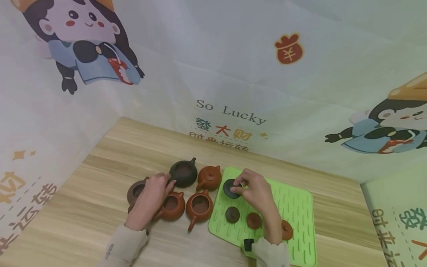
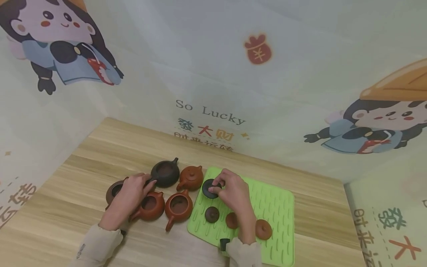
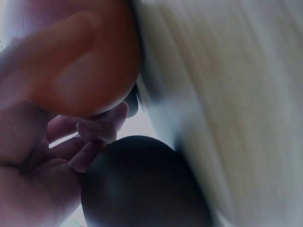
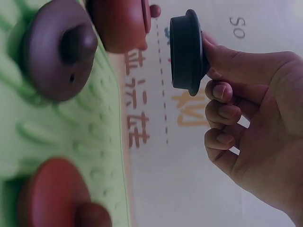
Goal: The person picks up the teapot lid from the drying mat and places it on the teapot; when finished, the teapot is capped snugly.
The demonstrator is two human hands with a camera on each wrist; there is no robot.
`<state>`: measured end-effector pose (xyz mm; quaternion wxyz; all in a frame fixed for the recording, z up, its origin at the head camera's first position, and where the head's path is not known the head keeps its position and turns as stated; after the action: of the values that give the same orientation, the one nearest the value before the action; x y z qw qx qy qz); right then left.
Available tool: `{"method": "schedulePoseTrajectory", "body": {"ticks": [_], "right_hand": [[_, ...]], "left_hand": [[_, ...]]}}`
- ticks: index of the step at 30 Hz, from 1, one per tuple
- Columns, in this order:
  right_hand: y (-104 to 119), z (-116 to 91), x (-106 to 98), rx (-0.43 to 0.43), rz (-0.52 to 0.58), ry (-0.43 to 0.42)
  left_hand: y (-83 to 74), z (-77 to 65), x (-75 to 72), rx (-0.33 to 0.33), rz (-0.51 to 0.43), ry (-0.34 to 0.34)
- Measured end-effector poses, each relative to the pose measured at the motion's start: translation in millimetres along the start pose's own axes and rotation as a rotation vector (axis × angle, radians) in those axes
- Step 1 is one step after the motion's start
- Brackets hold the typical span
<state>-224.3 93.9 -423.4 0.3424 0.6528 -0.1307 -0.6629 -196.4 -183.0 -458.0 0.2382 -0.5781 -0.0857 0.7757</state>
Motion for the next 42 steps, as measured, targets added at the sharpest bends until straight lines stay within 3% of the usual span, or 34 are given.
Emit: {"method": "schedulePoseTrajectory", "body": {"ticks": [11, 17, 24, 33, 42], "right_hand": [[53.1, 27.9, 27.4, -0.132, -0.039, 0.012], [77.9, 41.3, 48.9, -0.140, -0.041, 0.029], [85.9, 56.8, 60.3, -0.130, -0.102, 0.037], [87.6, 81.4, 78.5, -0.065, -0.096, 0.069], [85.7, 97.5, 98.5, -0.057, -0.126, 0.131]], "left_hand": [[4.2, -0.6, -1.3, -0.009, -0.011, 0.005], [5.9, -1.0, 0.3, -0.027, -0.014, 0.012], [4.7, -1.0, -1.6, -0.026, -0.011, 0.007], [5.6, 1.2, -1.0, -0.013, 0.005, 0.000], [2.7, 0.2, 2.1, -0.021, 0.001, 0.008]]}}
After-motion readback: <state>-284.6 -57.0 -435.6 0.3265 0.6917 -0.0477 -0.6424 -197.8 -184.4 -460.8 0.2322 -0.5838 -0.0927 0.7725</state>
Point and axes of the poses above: each hand's wrist, its own z-axis towards the middle knuckle, its own x-axis out of the palm, y = z × x, the point moved 9 cm from there along z, towards the middle knuckle, and after that the axes turned 1 degree about x, right-handed, at the moved point
